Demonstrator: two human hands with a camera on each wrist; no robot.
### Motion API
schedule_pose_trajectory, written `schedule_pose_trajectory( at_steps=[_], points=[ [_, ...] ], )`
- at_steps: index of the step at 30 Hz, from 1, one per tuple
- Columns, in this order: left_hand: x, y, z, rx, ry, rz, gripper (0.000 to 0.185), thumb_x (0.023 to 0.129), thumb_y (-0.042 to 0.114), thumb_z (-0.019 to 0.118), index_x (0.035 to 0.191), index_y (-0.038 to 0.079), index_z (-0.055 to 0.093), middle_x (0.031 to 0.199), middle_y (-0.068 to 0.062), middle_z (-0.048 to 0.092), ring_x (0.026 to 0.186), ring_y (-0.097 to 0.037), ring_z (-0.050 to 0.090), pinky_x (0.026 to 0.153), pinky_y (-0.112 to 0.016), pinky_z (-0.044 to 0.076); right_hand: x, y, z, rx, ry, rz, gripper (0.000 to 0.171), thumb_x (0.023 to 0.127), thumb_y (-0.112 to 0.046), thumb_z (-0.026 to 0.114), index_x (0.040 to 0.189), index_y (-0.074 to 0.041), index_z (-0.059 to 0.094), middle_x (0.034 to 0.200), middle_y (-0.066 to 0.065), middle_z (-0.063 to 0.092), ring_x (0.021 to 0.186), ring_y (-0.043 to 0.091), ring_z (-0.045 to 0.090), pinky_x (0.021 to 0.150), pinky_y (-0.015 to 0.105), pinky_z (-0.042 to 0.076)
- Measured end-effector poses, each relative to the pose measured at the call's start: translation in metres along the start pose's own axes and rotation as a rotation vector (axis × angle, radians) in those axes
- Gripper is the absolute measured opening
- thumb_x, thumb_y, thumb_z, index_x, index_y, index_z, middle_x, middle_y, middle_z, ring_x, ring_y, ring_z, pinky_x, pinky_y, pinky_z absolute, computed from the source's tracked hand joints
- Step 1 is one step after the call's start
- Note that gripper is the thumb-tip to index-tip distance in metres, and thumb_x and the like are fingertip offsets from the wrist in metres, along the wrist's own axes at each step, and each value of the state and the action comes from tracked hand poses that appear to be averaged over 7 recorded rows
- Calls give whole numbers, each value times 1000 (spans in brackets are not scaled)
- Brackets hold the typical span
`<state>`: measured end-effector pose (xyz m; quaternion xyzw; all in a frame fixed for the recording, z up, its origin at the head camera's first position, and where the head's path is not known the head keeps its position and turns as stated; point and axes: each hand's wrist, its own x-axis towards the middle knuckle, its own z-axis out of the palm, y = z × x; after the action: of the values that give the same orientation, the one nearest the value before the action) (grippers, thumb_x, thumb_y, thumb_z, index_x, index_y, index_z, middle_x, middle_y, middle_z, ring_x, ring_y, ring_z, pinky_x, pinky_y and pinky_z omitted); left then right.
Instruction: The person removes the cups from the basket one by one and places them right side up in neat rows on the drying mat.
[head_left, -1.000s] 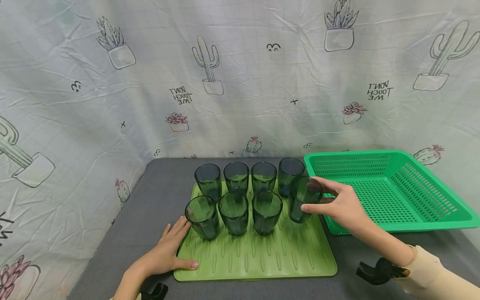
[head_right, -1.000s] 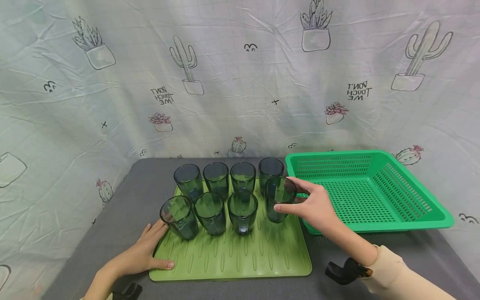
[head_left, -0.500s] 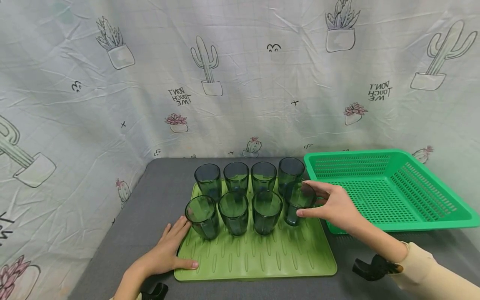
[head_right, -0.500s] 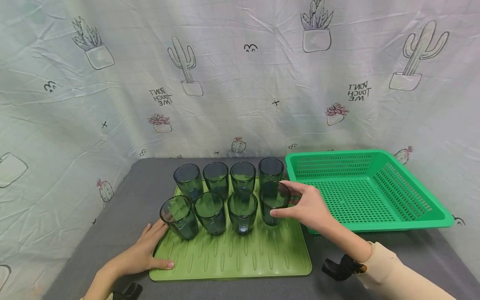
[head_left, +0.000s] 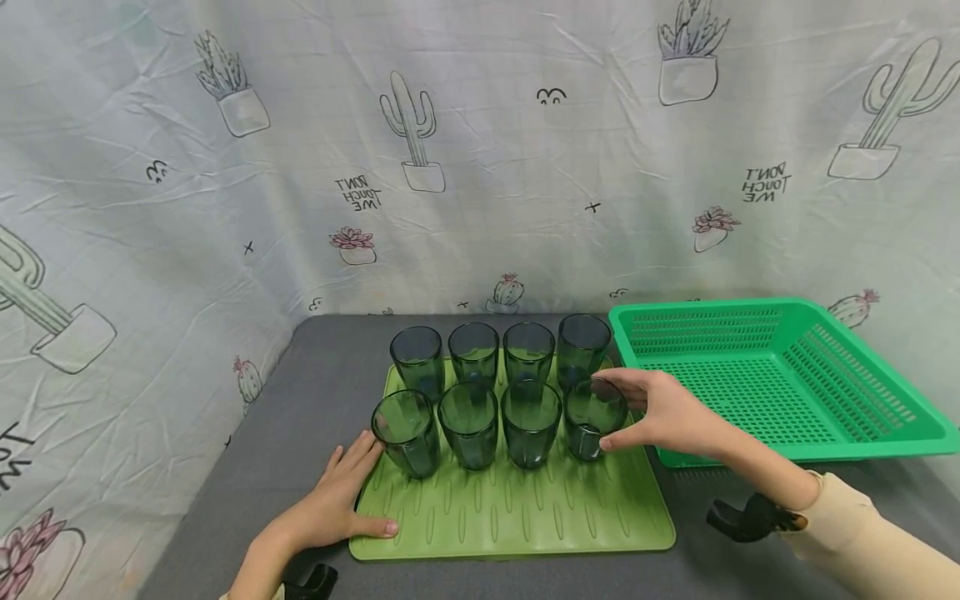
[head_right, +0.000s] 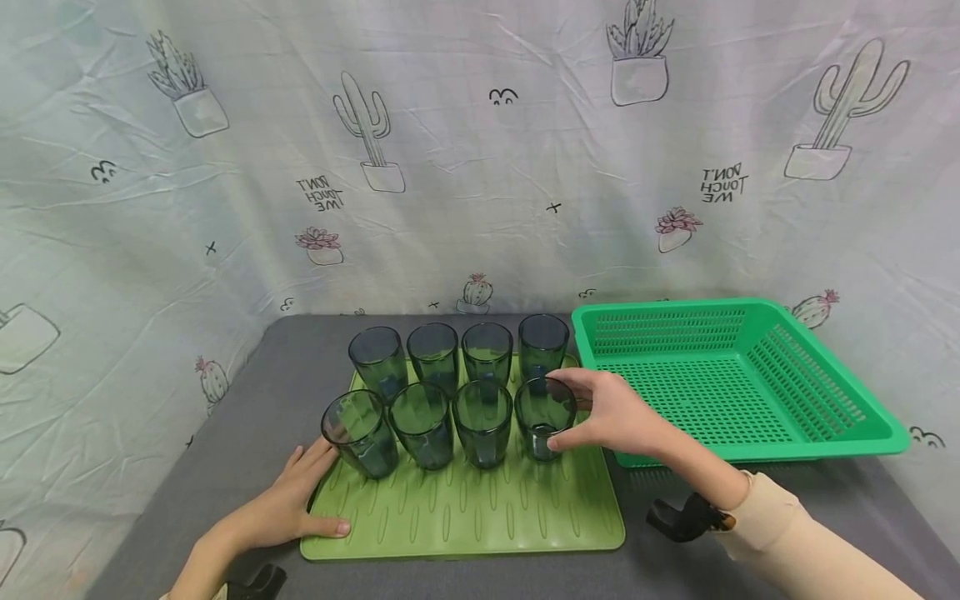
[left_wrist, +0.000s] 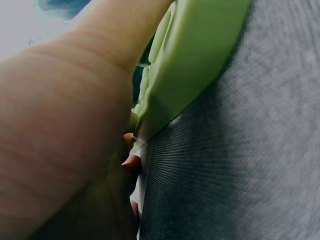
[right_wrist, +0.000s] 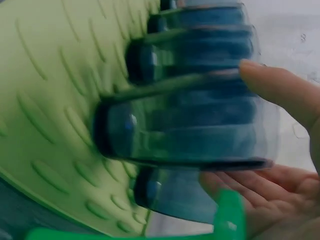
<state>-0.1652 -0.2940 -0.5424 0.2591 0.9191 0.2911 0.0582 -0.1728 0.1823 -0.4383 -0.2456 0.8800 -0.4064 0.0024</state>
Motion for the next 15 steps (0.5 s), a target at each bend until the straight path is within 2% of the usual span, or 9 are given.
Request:
schedule_pose_trajectory(
  at_steps=[5,15],
  points=[
    [0,1,-1,-2,-4,-6,116,76,57,79,154,-7,20,160,-25,4,146,-41,-1,110,-64,-6,2,-1,-6,-20,-56,0,87,74,-34,88,143,-2,47,142,15,49,133,36,43,102,52,42],
    [1,0,-1,-1,-11,-16,116,76,58,78,154,-6,21,160,-25,4,146,-40,-1,110,-63,-7,3,3,-5,-44,-17,-16,83,70,-39,90,137,-6,54,133,9,57,125,31,52,98,48,46]
  ],
)
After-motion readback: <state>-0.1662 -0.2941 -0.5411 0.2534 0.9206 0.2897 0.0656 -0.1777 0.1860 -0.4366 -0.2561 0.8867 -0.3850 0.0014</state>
